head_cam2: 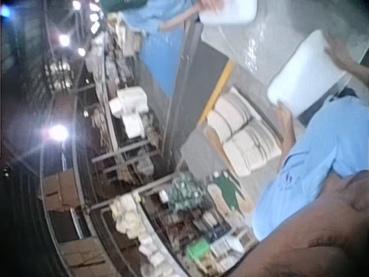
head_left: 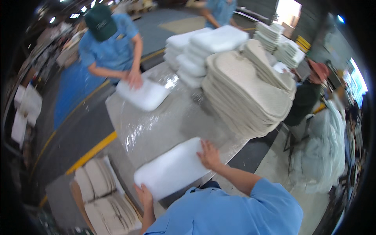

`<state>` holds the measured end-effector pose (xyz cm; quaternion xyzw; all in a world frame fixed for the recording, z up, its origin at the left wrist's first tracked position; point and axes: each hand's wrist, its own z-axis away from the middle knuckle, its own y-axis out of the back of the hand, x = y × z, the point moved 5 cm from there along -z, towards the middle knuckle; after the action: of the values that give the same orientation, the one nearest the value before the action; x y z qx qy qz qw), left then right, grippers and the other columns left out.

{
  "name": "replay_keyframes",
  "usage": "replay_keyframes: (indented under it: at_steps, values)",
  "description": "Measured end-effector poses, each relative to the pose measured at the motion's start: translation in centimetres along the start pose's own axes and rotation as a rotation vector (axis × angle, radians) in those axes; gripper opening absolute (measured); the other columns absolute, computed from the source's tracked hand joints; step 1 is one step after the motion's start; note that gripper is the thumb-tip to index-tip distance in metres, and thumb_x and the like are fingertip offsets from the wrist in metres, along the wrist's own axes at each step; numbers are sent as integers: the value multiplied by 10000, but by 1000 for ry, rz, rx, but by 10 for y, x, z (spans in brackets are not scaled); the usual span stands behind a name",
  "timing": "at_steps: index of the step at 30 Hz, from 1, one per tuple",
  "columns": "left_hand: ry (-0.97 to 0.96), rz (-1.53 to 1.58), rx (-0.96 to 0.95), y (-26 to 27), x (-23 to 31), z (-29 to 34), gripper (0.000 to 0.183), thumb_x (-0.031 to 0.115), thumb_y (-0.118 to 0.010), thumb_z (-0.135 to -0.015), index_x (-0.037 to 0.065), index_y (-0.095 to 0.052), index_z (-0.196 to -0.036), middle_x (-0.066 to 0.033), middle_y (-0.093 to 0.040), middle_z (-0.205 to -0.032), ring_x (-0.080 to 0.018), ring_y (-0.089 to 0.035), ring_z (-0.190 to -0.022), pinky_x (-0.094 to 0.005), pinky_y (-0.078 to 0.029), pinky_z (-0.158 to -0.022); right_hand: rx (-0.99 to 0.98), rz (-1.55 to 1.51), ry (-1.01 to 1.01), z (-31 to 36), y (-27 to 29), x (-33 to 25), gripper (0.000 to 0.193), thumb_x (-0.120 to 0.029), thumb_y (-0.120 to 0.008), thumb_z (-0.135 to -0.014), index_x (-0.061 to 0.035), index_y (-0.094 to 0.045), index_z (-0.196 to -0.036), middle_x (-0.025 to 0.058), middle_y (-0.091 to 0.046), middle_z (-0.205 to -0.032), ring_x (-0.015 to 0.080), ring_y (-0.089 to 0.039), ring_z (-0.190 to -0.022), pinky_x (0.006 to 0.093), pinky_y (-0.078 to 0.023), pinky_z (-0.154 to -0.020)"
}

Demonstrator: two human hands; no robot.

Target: The person picks up foam inserts and fabric covers, then inserts the foam into the covers by hand. They repeatedly align edges and push the foam inside, then place the finished cushion on a stack. Coworkers nearby handle similar items and stacks of covers.

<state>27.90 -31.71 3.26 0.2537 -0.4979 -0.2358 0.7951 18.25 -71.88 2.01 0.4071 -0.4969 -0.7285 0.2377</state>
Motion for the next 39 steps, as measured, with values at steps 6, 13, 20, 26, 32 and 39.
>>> replay_keyframes:
  at_steps: [6,13,20,26,32,39]
  values:
    - [-194,16,83,3,15,9,689,348,-498,-1082,-64,-316,-1604,-323,-457,-1564,-444,-467,-1439,-468,-353,-1199,71,-107,-7,11,16,-1,764,-506,-574,-1041,-163,-282,-1658,243,-387,-1628,459,-510,-1383,538,-438,-1119]
    - [-281,-171,322,29,23,-2,734,128,-666,-989,-54,-312,-1605,-317,-435,-1541,-485,-434,-1425,-501,-347,-1198,342,-476,211,-20,214,31,392,-334,-715,-984,-103,-718,-1302,186,-716,-1266,321,-743,-1014,404,-586,-865]
    - [-419,115,184,-15,94,9,670,54,-670,-973,1,-382,-1575,-268,-333,-1596,-363,-514,-1303,-437,-475,-1055,675,-215,-75,-188,409,122,295,-211,-705,-949,-92,-773,-1210,156,-782,-1111,332,-746,-1012,437,-578,-892]
    - [-382,297,196,-61,103,58,603,44,-655,-976,64,-459,-1546,-233,-325,-1608,-258,-571,-1170,-333,-527,-914,699,-93,-239,-267,420,171,255,-167,-690,-921,-120,-798,-1148,166,-754,-1173,332,-700,-1142,457,-548,-976]
    - [-251,310,193,-66,71,76,529,51,-664,-978,18,-530,-1489,-175,-511,-1474,-204,-612,-1127,-299,-531,-870,743,-139,-118,-285,427,178,141,-143,-663,-911,-50,-764,-941,178,-742,-1046,347,-705,-1010,483,-550,-895]
    - [-572,361,-101,-53,179,67,391,47,-636,-1013,-5,-625,-1400,-134,-710,-1260,-172,-687,-1057,-301,-543,-920,867,-322,368,-197,457,114,124,-127,-644,-968,-26,-609,-1029,113,-631,-872,226,-600,-843,354,-488,-766]
